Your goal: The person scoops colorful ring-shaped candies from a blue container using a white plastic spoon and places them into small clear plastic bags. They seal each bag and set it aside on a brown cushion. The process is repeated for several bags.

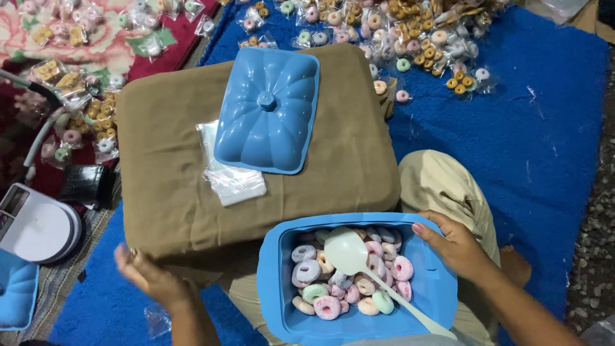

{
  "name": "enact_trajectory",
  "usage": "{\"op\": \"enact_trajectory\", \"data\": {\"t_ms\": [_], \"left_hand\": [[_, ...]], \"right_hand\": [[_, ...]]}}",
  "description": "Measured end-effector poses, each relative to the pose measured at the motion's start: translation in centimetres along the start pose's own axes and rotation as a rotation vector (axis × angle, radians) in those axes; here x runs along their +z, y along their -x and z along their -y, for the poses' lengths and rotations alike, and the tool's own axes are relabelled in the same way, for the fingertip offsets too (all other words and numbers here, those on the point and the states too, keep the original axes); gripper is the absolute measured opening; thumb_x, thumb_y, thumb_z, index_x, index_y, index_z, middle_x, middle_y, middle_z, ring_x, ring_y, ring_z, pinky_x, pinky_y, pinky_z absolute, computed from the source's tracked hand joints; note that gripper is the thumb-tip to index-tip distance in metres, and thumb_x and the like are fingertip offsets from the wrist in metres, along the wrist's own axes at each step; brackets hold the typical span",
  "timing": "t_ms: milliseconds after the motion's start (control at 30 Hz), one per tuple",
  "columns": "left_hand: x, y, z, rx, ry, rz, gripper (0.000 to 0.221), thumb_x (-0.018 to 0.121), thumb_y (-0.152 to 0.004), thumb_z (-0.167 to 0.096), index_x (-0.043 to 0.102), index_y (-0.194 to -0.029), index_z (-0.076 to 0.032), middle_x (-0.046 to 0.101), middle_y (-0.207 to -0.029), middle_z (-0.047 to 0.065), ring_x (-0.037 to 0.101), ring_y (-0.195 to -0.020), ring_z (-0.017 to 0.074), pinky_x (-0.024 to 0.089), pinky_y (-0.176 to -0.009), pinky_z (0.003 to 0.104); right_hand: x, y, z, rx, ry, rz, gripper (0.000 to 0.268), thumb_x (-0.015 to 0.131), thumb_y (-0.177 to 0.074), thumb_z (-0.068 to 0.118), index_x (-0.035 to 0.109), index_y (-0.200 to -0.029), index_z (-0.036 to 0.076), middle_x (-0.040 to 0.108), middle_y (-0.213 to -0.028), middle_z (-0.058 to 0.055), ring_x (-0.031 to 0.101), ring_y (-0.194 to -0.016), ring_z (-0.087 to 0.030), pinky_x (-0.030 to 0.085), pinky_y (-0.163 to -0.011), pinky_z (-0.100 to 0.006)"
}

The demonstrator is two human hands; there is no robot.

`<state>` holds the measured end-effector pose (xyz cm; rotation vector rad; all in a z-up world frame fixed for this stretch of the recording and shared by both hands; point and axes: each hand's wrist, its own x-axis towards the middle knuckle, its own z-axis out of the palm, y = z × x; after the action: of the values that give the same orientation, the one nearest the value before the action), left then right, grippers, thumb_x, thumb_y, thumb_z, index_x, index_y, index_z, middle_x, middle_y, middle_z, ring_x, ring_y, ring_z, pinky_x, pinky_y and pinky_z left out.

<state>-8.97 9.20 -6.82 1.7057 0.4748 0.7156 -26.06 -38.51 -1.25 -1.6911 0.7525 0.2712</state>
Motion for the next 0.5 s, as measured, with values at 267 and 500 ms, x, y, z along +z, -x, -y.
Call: {"op": "enact_trajectory", "data": {"t_ms": [267, 500], "left_hand": [[3.2, -1.7, -1.5, -0.305, 0.206, 0.111, 0.074, 0.055, -0.093, -0.045, 0.025, -0.155, -0.019, 0.051, -0.149, 0.016, 0.056, -0.131, 0.0294, 0.049, -0.106, 0.045], [-3.6, 3.9, 11.9, 0.21, -0.201, -0.138, 0.043, 0.032, -0.12, -0.023, 0.041, -0.149, 0.007, 0.042, -0.149, 0.031, 0.043, -0.137, 0.0433, 0.036, -0.116, 0.049]], "right_hand": [[0.6, -1.0, -0.3, 0.016, -0.048, -0.049, 0.032, 0.068, -0.094, 0.023, 0.077, -0.12, 0.006, 0.077, -0.087, -0.012, 0.069, -0.068, -0.021, 0.057, -0.06, -0.034], [1.6, -1.5, 1.1, 0.132, -0.091, -0.05, 0.036, 0.068, -0.093, 0.02, 0.077, -0.125, 0.004, 0.08, -0.089, -0.017, 0.073, -0.071, -0.027, 0.061, -0.062, -0.04]]}}
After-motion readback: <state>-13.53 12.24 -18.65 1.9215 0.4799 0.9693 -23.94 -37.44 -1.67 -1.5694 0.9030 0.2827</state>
